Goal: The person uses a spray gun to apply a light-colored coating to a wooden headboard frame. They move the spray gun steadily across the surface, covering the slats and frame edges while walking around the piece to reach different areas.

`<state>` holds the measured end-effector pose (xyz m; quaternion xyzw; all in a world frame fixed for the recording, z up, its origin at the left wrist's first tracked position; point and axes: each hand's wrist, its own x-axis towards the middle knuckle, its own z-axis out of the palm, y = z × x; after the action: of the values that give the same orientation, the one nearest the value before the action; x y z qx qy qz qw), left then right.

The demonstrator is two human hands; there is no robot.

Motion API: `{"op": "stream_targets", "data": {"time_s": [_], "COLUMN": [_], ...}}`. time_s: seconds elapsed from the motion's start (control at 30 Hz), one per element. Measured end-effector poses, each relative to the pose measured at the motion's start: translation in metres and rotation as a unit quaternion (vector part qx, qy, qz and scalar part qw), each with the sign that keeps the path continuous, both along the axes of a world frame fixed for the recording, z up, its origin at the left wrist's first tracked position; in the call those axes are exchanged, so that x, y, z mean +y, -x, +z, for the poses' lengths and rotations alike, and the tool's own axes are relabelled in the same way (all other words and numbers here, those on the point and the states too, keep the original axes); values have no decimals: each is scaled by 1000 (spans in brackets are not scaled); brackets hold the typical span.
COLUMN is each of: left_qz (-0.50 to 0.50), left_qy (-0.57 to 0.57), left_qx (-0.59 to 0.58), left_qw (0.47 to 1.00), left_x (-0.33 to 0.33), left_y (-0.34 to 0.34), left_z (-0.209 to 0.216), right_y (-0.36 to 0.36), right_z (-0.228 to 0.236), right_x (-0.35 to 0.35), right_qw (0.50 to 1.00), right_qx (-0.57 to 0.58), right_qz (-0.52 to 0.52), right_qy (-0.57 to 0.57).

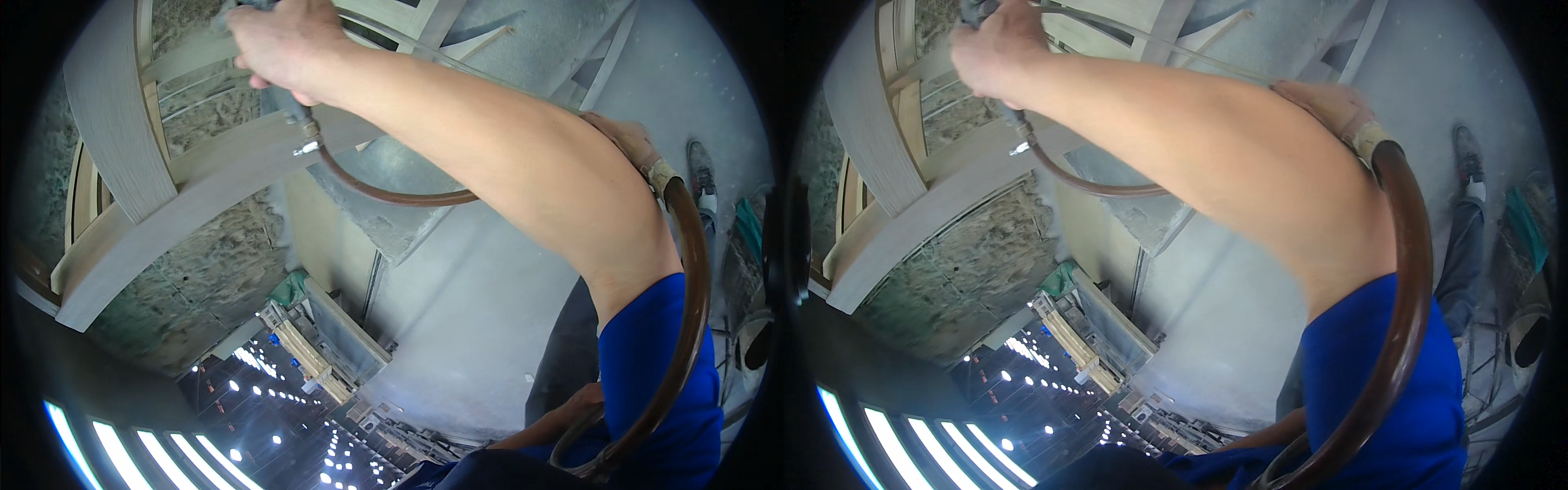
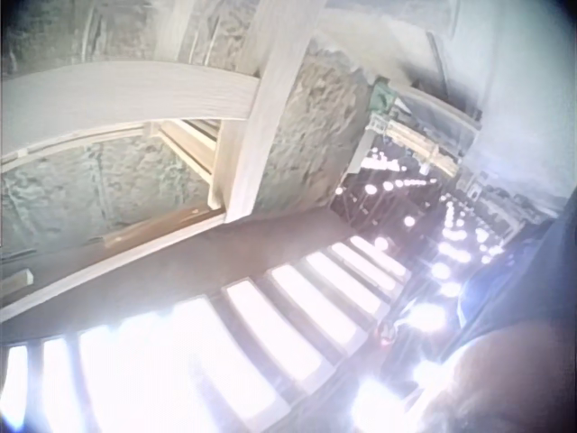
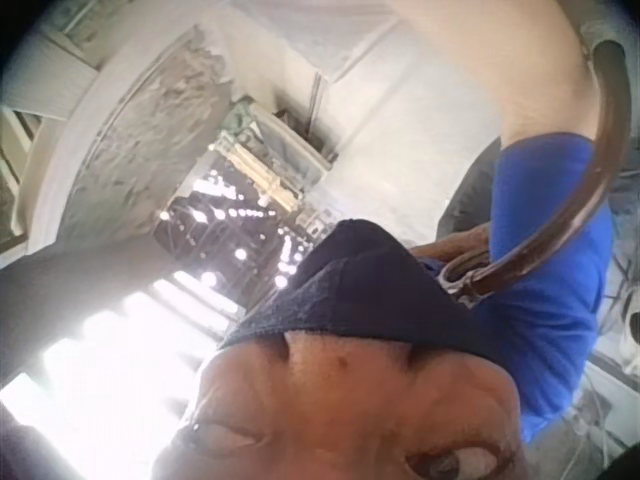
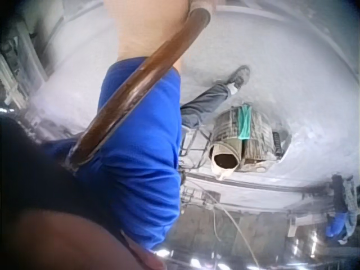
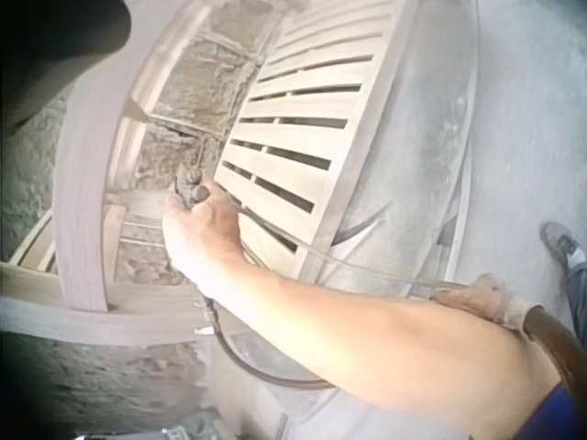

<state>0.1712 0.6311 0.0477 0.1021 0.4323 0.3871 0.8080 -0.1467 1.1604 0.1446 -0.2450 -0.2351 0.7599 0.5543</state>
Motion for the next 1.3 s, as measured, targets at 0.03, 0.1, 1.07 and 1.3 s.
{"op": "stream_targets", "data": {"time_s": [0.03,0.1,1.07,1.3], "left_qz": [-1,-3,-114,-196], "left_qy": [2,6,-289,-248], "left_qx": [0,2,202,248], "left_qw": [1000,1000,929,916], "left_x": [0,2,194,243], "left_y": [-2,-5,-109,-136], "left_z": [0,2,50,60], "right_y": [0,-1,-306,-311], "right_z": [3,5,11,-42], "right_x": [1,2,96,104], "right_qw": [1000,1000,922,898], "right_qx": [-5,9,-193,-237], "right_qz": [3,11,333,366], "right_qy": [-5,-10,-27,62]}}
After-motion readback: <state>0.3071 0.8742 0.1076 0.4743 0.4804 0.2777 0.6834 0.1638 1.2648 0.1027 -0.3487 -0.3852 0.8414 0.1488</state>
